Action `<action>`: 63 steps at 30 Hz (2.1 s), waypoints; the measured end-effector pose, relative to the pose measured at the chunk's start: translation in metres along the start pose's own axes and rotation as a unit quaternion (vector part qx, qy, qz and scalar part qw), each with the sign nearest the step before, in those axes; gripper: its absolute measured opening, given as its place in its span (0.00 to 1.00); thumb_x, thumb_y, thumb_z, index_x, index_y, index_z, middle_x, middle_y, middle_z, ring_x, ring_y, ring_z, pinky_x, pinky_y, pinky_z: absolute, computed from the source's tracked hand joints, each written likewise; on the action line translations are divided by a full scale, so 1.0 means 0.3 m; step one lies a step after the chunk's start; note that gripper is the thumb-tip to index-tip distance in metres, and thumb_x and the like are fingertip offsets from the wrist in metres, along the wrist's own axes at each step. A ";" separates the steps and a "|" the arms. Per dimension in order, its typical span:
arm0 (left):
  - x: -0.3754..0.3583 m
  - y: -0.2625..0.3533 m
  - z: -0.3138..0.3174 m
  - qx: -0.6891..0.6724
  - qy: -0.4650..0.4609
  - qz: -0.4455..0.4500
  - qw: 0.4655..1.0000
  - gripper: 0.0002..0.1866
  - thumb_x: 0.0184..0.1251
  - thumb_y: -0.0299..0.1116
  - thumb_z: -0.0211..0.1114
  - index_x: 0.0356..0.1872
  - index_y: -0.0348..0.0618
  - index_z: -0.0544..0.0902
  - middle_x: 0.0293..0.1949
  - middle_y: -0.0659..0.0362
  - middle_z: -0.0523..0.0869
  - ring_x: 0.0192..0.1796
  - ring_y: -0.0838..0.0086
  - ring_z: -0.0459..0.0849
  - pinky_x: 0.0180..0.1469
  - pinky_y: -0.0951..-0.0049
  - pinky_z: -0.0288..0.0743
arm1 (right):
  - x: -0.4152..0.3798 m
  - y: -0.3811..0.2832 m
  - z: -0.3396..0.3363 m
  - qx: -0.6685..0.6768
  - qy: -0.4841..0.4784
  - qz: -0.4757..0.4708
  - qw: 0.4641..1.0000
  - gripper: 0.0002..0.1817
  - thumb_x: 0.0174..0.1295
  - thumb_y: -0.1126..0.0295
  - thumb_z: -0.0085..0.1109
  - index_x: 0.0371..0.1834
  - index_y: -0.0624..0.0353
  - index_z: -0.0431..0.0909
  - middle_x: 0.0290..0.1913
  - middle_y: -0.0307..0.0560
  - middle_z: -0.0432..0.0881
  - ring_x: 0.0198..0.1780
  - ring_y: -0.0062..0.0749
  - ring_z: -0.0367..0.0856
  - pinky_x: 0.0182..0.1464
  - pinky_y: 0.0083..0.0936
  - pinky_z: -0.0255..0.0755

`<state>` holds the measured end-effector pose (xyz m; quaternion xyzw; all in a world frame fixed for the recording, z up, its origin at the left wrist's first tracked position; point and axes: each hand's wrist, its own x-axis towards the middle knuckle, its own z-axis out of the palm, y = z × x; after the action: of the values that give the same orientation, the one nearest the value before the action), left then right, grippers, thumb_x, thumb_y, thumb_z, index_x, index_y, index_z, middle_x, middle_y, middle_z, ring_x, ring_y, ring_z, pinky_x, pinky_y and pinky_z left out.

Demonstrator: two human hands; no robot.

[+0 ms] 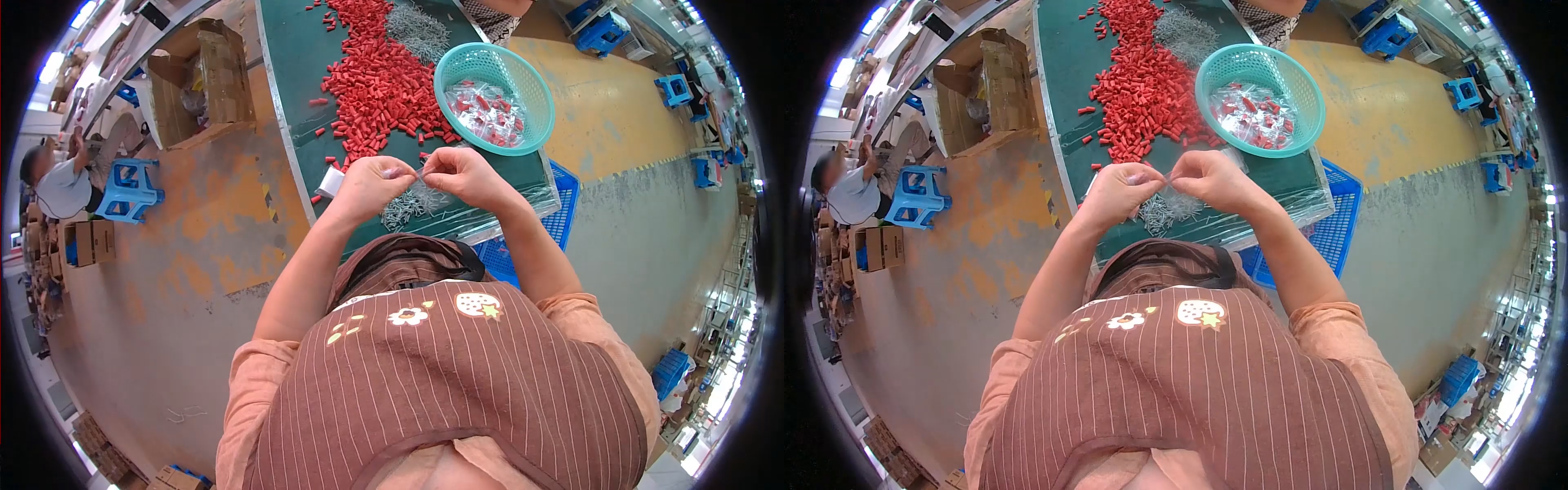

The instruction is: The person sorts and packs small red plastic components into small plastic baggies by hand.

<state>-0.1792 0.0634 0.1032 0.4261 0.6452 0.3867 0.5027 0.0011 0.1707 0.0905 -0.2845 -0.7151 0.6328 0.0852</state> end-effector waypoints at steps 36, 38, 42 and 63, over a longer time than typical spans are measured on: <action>0.018 -0.153 0.138 -0.212 0.126 -0.038 0.968 0.08 0.61 0.33 0.70 0.29 0.45 0.78 0.21 0.70 0.74 0.21 0.88 0.66 0.22 0.84 0.57 | 0.007 0.042 0.147 -0.191 0.226 -0.010 0.955 0.11 0.54 0.64 0.60 0.30 0.62 0.79 0.34 0.53 0.80 0.38 0.49 0.80 0.41 0.39 0.73; 0.016 -0.152 0.145 -0.225 0.142 -0.034 0.963 0.09 0.62 0.33 0.70 0.28 0.45 0.78 0.21 0.71 0.74 0.20 0.88 0.66 0.21 0.84 0.56 | 0.011 0.043 0.155 -0.199 0.234 -0.018 0.951 0.11 0.54 0.64 0.60 0.30 0.62 0.79 0.35 0.53 0.80 0.38 0.49 0.80 0.41 0.39 0.73; 0.025 -0.179 0.159 -0.226 0.163 -0.005 0.960 0.09 0.62 0.34 0.70 0.28 0.46 0.78 0.21 0.71 0.74 0.19 0.88 0.66 0.19 0.83 0.56 | 0.012 0.038 0.162 -0.197 0.235 -0.005 0.952 0.10 0.54 0.64 0.60 0.29 0.62 0.78 0.36 0.52 0.80 0.39 0.48 0.80 0.41 0.40 0.73; 0.017 -0.189 0.171 -0.151 0.179 0.026 0.972 0.05 0.62 0.28 0.66 0.31 0.39 0.80 0.28 0.67 0.81 0.31 0.87 0.74 0.33 0.81 0.68 | 0.018 0.086 0.182 -0.194 0.274 -0.078 0.938 0.07 0.55 0.69 0.60 0.28 0.63 0.80 0.38 0.52 0.82 0.44 0.48 0.80 0.46 0.37 0.74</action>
<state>-0.1388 0.0525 0.0389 0.2859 0.6477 0.5624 0.4271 -0.0221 0.1278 0.0546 -0.4014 -0.7930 0.3701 0.2703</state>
